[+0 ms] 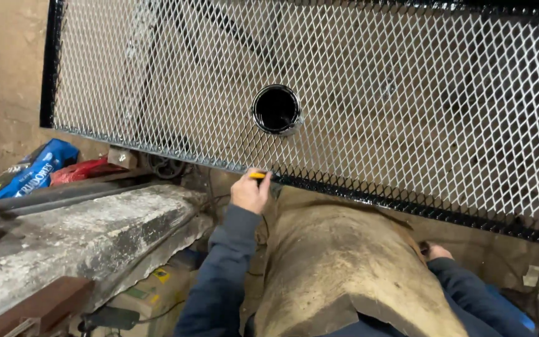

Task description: Painting a metal mesh frame using a paint brush and black paint.

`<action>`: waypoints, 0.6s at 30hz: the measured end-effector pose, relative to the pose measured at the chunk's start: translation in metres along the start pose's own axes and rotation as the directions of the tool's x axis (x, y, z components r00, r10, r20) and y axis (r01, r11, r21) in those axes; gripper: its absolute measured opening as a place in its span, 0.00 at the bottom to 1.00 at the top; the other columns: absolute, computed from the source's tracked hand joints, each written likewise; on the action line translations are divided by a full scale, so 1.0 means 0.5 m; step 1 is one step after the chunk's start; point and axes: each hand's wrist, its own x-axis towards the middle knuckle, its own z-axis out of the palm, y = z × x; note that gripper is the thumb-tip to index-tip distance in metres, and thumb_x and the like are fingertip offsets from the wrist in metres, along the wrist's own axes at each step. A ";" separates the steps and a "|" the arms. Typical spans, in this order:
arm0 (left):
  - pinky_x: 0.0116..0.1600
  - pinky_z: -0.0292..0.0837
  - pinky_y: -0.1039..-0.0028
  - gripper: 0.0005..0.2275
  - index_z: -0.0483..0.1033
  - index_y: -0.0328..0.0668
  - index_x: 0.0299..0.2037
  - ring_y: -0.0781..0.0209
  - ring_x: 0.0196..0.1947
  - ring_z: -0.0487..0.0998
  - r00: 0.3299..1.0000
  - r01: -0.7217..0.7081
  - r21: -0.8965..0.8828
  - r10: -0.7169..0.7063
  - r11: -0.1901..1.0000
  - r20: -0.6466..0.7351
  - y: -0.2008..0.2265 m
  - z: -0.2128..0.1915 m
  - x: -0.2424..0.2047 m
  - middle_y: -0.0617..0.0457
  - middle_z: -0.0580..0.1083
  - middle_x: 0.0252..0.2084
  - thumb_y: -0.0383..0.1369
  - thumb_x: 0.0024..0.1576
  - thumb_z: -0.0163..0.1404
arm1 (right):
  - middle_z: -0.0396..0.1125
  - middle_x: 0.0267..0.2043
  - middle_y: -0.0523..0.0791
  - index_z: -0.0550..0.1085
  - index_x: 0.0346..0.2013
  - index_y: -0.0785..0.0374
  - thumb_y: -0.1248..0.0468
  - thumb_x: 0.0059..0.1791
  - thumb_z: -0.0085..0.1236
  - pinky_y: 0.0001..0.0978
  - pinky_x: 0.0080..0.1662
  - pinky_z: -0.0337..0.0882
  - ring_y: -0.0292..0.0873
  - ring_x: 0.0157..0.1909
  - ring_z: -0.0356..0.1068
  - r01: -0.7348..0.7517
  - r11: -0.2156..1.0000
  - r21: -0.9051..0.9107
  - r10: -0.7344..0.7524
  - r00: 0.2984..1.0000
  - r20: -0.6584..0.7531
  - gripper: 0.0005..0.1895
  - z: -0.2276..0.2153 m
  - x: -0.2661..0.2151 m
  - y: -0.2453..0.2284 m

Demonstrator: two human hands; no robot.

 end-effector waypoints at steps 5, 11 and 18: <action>0.38 0.77 0.63 0.07 0.79 0.42 0.39 0.44 0.31 0.82 0.999 -0.040 -0.042 0.038 0.998 -0.038 0.006 0.018 -0.003 0.44 0.79 0.33 0.35 0.59 0.59 | 0.75 0.55 0.48 0.76 0.57 0.49 0.59 0.50 0.55 0.42 0.57 0.75 0.54 0.58 0.74 0.012 0.999 0.049 -0.013 1.000 0.008 0.20 0.014 -0.006 -0.012; 0.37 0.77 0.61 0.07 0.78 0.42 0.39 0.43 0.32 0.81 1.000 -0.008 0.007 0.008 1.000 -0.001 -0.028 0.015 -0.008 0.44 0.79 0.34 0.36 0.59 0.59 | 0.75 0.54 0.50 0.77 0.56 0.50 0.56 0.51 0.53 0.44 0.56 0.74 0.56 0.57 0.74 0.000 0.991 0.131 0.000 1.000 -0.005 0.19 0.017 -0.009 -0.036; 0.42 0.76 0.57 0.08 0.78 0.44 0.43 0.41 0.36 0.80 0.996 -0.084 0.230 0.076 0.970 0.043 -0.042 -0.002 -0.039 0.43 0.78 0.36 0.31 0.56 0.58 | 0.75 0.54 0.52 0.76 0.56 0.49 0.52 0.51 0.52 0.46 0.55 0.75 0.58 0.56 0.74 0.018 0.998 0.059 -0.016 1.000 -0.024 0.20 0.010 0.013 -0.061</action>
